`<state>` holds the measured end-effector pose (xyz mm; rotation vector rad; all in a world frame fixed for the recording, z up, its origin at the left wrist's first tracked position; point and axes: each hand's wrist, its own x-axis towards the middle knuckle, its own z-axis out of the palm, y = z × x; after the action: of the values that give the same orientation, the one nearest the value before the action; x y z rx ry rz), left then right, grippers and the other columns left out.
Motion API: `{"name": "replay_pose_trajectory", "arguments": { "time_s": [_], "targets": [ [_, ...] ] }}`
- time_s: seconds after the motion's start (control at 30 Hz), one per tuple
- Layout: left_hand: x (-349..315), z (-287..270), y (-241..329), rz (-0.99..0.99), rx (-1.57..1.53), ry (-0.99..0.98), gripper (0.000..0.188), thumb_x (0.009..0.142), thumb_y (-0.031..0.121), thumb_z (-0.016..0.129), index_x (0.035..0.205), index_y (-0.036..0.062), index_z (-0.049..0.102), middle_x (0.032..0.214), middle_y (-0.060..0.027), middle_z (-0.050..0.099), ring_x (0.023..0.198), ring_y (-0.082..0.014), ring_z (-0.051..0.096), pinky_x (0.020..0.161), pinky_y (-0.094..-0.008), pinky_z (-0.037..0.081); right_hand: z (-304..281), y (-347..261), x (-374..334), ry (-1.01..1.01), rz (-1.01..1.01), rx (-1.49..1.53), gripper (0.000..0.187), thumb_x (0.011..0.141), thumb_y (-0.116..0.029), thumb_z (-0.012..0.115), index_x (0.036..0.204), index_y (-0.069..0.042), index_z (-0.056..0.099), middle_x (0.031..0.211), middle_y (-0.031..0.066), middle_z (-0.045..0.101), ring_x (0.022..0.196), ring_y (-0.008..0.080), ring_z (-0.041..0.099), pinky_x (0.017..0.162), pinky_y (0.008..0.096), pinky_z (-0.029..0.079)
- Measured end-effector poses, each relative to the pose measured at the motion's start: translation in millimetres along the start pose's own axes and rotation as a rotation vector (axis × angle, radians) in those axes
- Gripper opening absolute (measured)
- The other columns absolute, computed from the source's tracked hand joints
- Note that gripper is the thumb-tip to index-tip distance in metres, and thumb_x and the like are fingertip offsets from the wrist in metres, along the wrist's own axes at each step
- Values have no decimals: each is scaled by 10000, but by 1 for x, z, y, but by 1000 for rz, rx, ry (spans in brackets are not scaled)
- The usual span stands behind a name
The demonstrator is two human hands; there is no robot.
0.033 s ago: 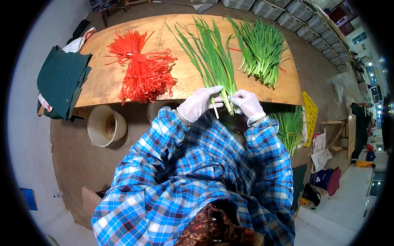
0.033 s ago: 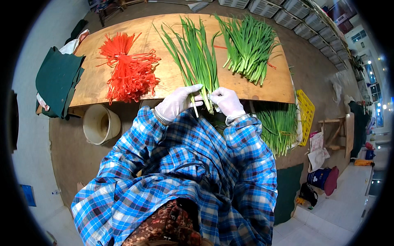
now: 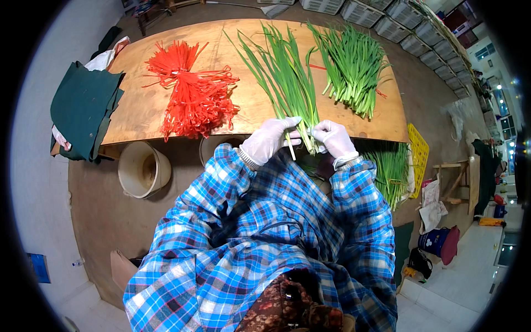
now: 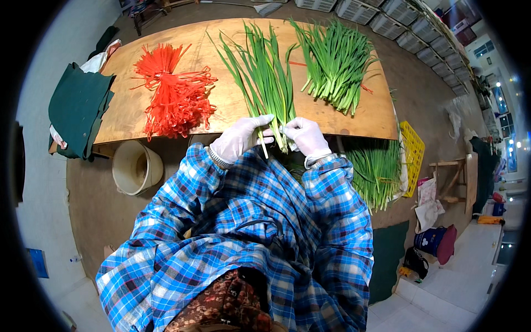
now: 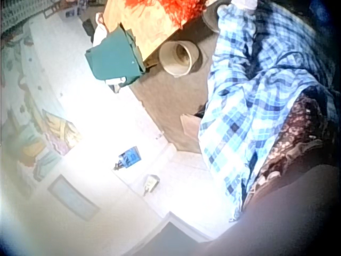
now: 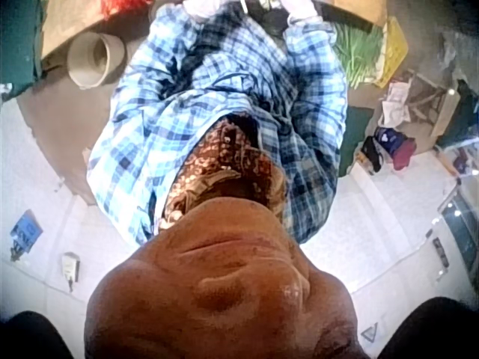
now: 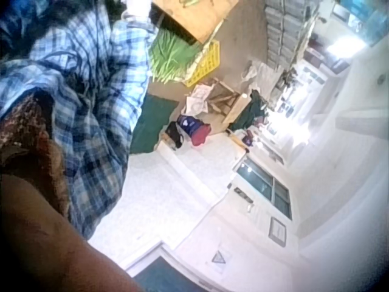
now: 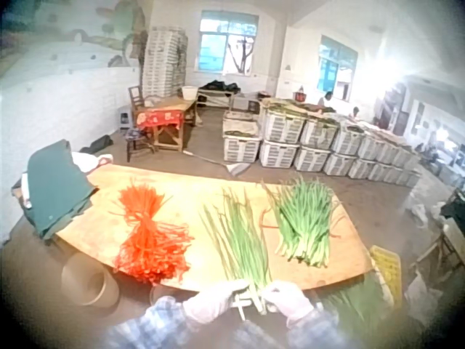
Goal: The person bundles green onions by hand using red ties. They gather bunches of onions from a pile, wrap a red tie around the stems, and place the finished bundles into a plastic crate.
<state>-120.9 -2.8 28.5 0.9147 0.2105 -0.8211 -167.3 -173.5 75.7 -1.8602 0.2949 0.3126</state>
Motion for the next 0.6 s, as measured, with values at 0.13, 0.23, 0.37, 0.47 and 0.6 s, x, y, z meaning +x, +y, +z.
{"name": "replay_pose_trajectory", "arguments": {
  "time_s": [0.13, 0.23, 0.37, 0.47, 0.6],
  "targets": [
    [-7, 1, 2, 37, 71, 74, 189, 855, 173, 568, 975, 27, 585, 838, -33, 589, 698, -135, 569, 625, -281, 508, -4, 12, 2, 99, -46, 209, 118, 816, -128, 609, 809, -12, 585, 669, 34, 574, 478, 78, 506, 430, 200, 409],
    [-14, 7, 6, 34, 138, 134, 183, 844, 166, 582, 948, 15, 596, 798, -21, 570, 652, -120, 548, 602, -268, 500, -7, 14, -1, 125, -139, 235, 110, 809, -74, 575, 877, 7, 544, 695, 49, 574, 463, 87, 512, 422, 207, 415],
    [-13, 12, 5, 61, 191, 108, 203, 839, 181, 590, 943, 6, 599, 813, -32, 580, 649, -120, 552, 599, -254, 500, 2, 15, -2, 16, -130, 85, 197, 774, -104, 611, 912, 18, 541, 706, 58, 570, 573, 121, 568, 476, 234, 452],
    [-12, 10, 3, 61, 191, 102, 226, 843, 203, 581, 951, 5, 593, 846, -49, 594, 687, -124, 573, 620, -253, 508, 9, -2, -9, 33, -210, -329, 340, 711, -263, 699, 924, -25, 581, 661, 84, 588, 621, 202, 603, 567, 315, 472],
    [-12, 15, 4, 45, 174, 99, 230, 879, 211, 518, 961, 4, 575, 871, -78, 606, 739, -154, 599, 642, -271, 513, 27, -16, -12, 176, -239, -966, 274, 708, -341, 653, 842, -107, 607, 765, 147, 625, 741, 346, 596, 631, 424, 466]
  ]
}}
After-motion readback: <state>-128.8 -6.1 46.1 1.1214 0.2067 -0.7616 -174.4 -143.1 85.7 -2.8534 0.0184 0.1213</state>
